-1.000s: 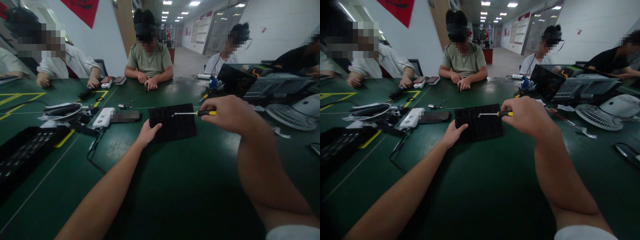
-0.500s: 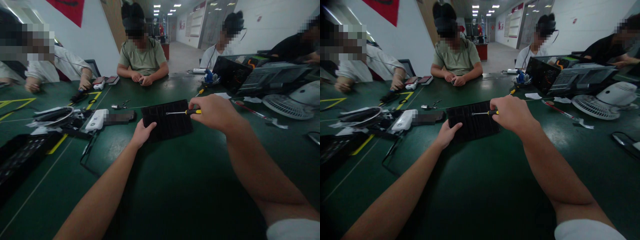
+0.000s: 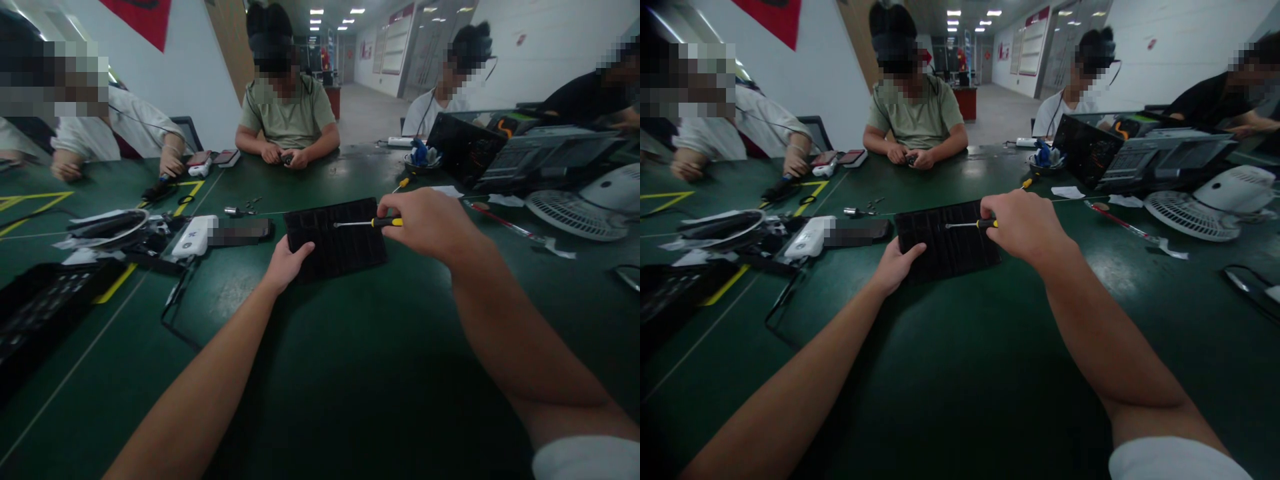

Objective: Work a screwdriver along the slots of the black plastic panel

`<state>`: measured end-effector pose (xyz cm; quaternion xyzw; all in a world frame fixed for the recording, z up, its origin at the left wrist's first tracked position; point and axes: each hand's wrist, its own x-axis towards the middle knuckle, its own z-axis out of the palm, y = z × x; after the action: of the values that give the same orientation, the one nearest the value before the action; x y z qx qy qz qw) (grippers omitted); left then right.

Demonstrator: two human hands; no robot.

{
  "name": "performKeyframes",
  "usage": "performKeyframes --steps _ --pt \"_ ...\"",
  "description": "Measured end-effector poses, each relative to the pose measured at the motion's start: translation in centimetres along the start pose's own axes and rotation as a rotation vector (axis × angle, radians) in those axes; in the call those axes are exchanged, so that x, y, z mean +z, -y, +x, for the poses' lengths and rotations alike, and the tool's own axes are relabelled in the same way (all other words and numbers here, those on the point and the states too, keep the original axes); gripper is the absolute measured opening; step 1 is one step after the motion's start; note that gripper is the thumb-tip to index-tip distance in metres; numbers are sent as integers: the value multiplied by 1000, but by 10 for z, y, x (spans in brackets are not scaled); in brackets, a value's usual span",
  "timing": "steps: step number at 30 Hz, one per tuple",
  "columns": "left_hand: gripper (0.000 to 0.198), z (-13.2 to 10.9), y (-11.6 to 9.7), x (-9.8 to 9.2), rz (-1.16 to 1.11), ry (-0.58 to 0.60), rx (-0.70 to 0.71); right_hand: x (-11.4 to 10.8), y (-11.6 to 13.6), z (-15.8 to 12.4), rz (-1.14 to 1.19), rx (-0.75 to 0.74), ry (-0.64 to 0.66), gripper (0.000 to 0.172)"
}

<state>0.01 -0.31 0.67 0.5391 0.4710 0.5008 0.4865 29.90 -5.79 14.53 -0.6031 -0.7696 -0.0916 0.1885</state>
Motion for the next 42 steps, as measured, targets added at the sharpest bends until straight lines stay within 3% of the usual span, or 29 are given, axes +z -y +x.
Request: performKeyframes --steps 9,19,30,42 --pt "46 0 -2 1 -5 3 -19 0 2 2 -52 5 -11 26" --pt "47 2 3 0 -28 -15 -26 -15 17 0 -148 37 97 30" --pt "43 -1 0 1 -41 -3 -5 -24 14 3 -161 109 148 32" --pt "46 2 3 -1 -18 -1 -4 -27 13 1 -138 57 108 32"
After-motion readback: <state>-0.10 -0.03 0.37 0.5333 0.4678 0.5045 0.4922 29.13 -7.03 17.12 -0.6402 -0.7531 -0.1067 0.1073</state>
